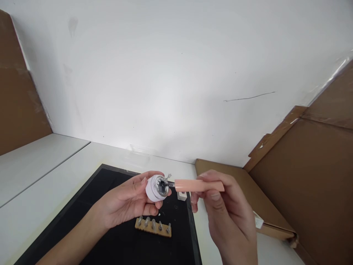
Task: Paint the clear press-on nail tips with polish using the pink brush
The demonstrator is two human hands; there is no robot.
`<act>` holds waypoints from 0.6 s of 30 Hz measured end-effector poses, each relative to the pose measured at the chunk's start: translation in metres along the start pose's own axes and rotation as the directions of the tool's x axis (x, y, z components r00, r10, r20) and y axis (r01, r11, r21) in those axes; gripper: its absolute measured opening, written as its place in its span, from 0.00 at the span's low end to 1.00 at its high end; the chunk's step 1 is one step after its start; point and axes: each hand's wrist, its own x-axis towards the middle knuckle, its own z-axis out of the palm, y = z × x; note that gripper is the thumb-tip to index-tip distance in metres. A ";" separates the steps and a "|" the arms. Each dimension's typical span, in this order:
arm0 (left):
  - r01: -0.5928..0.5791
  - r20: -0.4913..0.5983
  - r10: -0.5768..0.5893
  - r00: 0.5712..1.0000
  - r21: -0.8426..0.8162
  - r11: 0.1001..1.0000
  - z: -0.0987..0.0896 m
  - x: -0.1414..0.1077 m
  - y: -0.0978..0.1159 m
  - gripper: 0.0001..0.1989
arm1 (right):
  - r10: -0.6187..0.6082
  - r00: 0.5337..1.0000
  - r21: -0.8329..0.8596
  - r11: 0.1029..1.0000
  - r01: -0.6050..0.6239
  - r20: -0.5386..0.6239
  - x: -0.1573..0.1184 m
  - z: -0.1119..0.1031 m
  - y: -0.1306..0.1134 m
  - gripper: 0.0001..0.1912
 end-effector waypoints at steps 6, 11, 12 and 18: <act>0.018 -0.020 -0.018 1.000 -0.016 1.000 0.001 -0.001 0.001 0.13 | 0.276 0.955 0.341 0.913 -0.226 -0.106 0.012 0.004 0.000 0.10; 0.018 -0.031 -0.018 0.999 0.005 1.000 -0.002 -0.001 0.002 0.12 | 0.419 0.898 0.447 0.834 -0.324 -0.132 0.016 0.006 -0.004 0.13; 0.016 -0.033 -0.016 0.999 0.011 1.000 -0.003 -0.001 0.003 0.12 | 0.435 0.890 0.461 0.822 -0.333 -0.133 0.017 0.006 -0.003 0.13; 0.009 -0.185 0.040 0.982 0.256 0.967 -0.013 0.008 0.000 0.19 | 0.559 0.824 0.557 0.715 -0.423 -0.093 0.028 0.006 0.011 0.16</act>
